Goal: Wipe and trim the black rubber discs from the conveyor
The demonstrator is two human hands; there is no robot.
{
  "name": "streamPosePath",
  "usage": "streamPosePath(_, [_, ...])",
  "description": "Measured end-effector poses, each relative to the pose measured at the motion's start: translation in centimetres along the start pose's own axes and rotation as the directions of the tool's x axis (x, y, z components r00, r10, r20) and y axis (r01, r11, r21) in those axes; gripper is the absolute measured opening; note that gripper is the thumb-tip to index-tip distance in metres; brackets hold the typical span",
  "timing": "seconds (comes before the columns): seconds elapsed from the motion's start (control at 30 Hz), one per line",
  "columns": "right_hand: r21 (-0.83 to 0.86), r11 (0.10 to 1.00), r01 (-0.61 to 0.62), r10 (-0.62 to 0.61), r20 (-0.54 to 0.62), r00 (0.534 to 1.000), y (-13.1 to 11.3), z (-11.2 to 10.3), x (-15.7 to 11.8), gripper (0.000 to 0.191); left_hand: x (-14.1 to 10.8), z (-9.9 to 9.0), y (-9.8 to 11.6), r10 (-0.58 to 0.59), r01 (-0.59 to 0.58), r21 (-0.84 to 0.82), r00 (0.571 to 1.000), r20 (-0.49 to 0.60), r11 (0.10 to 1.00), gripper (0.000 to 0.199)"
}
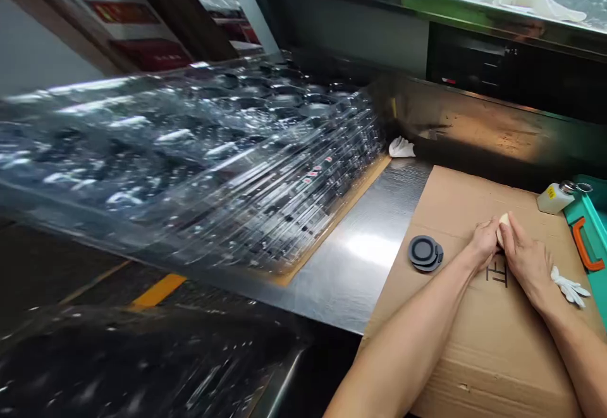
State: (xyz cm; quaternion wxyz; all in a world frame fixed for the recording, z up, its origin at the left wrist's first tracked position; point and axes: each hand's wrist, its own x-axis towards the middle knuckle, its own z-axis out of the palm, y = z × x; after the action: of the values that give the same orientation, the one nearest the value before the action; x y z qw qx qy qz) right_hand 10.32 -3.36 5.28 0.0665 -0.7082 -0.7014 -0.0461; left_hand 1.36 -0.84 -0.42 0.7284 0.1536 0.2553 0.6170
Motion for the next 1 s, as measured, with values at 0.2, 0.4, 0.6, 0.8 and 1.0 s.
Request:
streamPosePath(0.2, [-0.082, 0.996, 0.022, -0.019, 0.038, 0.999, -0.4, 0.1, -0.5, 0.064, -0.7, 0.0, 0.6, -0.015, 0.015, 0.015, 1.000, 0.012, 1.000, 0.030])
streamPosePath(0.4, [-0.050, 0.999, -0.010, 0.013, 0.069, 0.998, -0.6, 0.4, -0.6, 0.059, -0.9, -0.2, 1.1, -0.073, 0.074, -0.024, 0.997, 0.033, 0.997, 0.024])
streamPosePath(0.6, [0.162, 0.981, -0.110, 0.110, 0.009, 0.994, 1.6, 0.4, 1.8, 0.058, -1.4, 0.2, 1.7, -0.098, 0.096, 0.052, 0.995, 0.036, 0.994, 0.031])
streamPosePath(0.8, [0.600, 0.787, 0.147, -0.004, -0.234, 0.972, 4.6, 1.2, 1.9, 0.047, -1.5, 0.4, 2.2, -0.117, 0.117, 0.005, 0.993, 0.008, 0.993, 0.031])
streamPosePath(1.0, [0.744, 0.602, 0.291, -0.285, -0.140, 0.948, 3.1, 1.9, 0.7, 0.029, -1.3, 0.1, 1.8, -0.123, 0.123, 0.006, 0.992, 0.018, 0.992, 0.034])
